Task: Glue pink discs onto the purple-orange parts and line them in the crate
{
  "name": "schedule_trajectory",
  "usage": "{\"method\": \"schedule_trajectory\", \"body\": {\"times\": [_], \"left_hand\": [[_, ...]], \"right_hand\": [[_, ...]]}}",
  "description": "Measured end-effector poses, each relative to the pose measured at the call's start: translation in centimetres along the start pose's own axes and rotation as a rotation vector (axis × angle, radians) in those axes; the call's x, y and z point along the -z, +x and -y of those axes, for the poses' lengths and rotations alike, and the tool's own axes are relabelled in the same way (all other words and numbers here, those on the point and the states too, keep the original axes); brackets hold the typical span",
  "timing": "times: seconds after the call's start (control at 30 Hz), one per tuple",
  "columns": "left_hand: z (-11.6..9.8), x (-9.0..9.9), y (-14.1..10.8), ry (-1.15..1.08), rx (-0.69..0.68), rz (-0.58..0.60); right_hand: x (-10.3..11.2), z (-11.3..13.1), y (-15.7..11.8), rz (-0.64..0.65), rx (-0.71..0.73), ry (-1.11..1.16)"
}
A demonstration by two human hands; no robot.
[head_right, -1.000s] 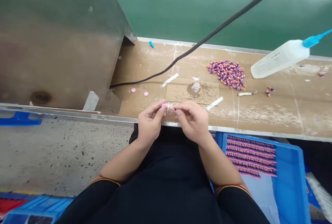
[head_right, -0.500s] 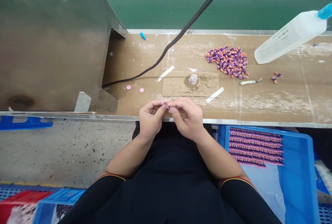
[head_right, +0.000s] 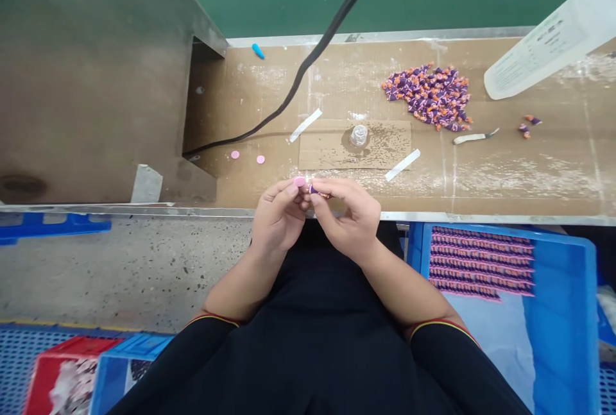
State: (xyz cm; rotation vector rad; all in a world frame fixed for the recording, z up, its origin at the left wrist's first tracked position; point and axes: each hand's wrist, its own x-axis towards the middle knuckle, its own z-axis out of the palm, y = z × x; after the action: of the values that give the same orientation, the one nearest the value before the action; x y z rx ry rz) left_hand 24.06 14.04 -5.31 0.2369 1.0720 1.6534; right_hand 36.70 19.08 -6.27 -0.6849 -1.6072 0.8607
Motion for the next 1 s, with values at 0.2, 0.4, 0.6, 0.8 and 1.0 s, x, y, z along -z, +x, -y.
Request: {"method": "schedule_trajectory", "body": {"times": [0.2, 0.4, 0.6, 0.8, 1.0], "left_hand": [[0.7, -0.1, -0.2, 0.041, -0.094, -0.045], [1.3, -0.1, -0.5, 0.104, -0.235, -0.054], [1.8, 0.3, -0.7, 0.234, -0.329, -0.112], [2.4, 0.7, -1.2, 0.333, -0.459, -0.109], [2.0, 0.1, -1.6, 0.432, -0.634, -0.066]], "right_hand": [[-0.5, -0.1, -0.1, -0.016, 0.094, -0.073], [-0.4, -0.1, -0.1, -0.003, 0.117, -0.102], [-0.2, -0.2, -0.3, 0.010, 0.123, -0.144], [-0.1, -0.3, -0.7, 0.022, 0.111, -0.144], [-0.1, 0.0, -0.7, -0.014, 0.154, -0.115]]}}
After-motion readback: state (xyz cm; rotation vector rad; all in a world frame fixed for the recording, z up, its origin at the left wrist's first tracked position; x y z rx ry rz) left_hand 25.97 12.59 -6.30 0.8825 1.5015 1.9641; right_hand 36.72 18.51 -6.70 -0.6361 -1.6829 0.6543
